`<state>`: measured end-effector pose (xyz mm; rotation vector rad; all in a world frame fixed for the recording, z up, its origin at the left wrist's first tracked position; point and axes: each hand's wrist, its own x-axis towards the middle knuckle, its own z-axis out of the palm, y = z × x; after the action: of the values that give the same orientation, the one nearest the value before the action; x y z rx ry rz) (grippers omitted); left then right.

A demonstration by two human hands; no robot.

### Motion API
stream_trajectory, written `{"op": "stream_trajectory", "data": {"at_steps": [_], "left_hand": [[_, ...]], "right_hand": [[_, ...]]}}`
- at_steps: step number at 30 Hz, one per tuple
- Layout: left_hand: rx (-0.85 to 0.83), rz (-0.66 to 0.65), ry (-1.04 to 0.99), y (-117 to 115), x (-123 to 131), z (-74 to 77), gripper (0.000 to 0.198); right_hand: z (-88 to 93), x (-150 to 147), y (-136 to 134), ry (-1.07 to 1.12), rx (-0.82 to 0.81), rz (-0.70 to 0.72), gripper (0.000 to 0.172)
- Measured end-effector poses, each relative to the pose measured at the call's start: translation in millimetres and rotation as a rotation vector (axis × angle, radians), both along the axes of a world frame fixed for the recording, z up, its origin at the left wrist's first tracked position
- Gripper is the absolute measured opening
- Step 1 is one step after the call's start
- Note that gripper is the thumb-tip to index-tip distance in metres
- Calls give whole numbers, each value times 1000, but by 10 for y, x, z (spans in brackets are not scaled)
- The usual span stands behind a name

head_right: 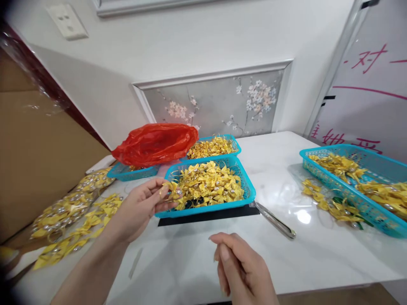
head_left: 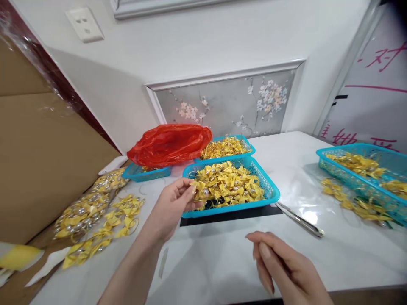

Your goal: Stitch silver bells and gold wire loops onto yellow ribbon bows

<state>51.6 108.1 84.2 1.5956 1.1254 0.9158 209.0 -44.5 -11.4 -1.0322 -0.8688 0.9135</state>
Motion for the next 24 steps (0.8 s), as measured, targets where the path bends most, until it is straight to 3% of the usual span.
{"op": "stream_trajectory", "data": {"at_steps": [7,14,19,24], "left_hand": [[-396,-131,-239,-719,-61,-111,18],[-587,-68,-367,-1126,-157,-306,16],[-574,-65,-406,-1263,-188,-401,18],[-267,39,-280,-1389,-222,-536,11]], "right_hand": [[243,24,7,-282,52,73,24],[244,-57,-163,-352,37,163,18],[319,-128,-268,-349,51,108,18],[318,-197,-421,-397,9,104,9]]}}
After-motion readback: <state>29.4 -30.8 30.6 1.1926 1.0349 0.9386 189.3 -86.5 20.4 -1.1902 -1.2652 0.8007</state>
